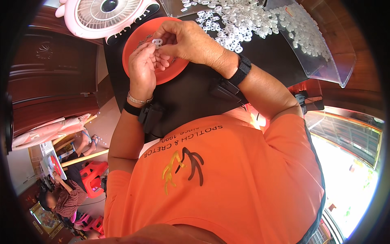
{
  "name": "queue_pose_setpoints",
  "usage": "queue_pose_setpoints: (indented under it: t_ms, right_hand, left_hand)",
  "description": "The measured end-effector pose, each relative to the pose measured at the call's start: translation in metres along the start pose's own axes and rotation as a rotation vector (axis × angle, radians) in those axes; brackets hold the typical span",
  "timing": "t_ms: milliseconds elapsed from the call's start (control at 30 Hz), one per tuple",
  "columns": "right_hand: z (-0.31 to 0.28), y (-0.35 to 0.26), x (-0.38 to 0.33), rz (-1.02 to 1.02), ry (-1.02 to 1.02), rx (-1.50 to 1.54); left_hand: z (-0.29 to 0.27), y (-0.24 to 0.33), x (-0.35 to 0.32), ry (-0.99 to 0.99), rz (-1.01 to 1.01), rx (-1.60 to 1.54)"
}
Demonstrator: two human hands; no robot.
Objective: Manual assembly of small white plastic components at a workstation.
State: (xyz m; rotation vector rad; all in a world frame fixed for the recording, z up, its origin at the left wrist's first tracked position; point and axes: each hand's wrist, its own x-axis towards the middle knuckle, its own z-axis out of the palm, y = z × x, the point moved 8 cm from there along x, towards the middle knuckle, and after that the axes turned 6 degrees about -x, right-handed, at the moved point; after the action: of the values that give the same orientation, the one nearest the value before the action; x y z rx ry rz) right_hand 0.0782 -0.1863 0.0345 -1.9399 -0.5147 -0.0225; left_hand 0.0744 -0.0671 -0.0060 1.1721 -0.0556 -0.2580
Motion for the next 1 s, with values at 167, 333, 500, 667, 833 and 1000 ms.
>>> queue_pose_setpoints:
  t_ms: [167, 333, 500, 667, 833, 1000]
  right_hand:
    - [-0.001, -0.003, -0.001, -0.031, 0.029, -0.026]
    - [-0.001, -0.009, -0.003, -0.082, 0.088, -0.124]
    - [0.003, -0.026, -0.008, -0.259, 0.185, -0.386]
    - [0.004, -0.033, -0.011, -0.352, 0.240, -0.493]
    - [0.003, -0.032, -0.012, -0.305, 0.216, -0.435]
    - [0.002, -0.029, -0.011, -0.259, 0.188, -0.409]
  left_hand:
    - [0.000, -0.003, 0.002, -0.032, -0.032, -0.027]
    - [0.000, -0.001, 0.001, 0.016, 0.021, 0.002]
    - [0.005, 0.003, -0.001, 0.019, 0.076, -0.005]
    - [0.002, 0.000, -0.001, 0.025, 0.083, 0.014]
    - [0.004, 0.004, -0.002, -0.029, 0.065, -0.067]
    - [0.006, 0.004, -0.003, -0.067, 0.084, -0.047]
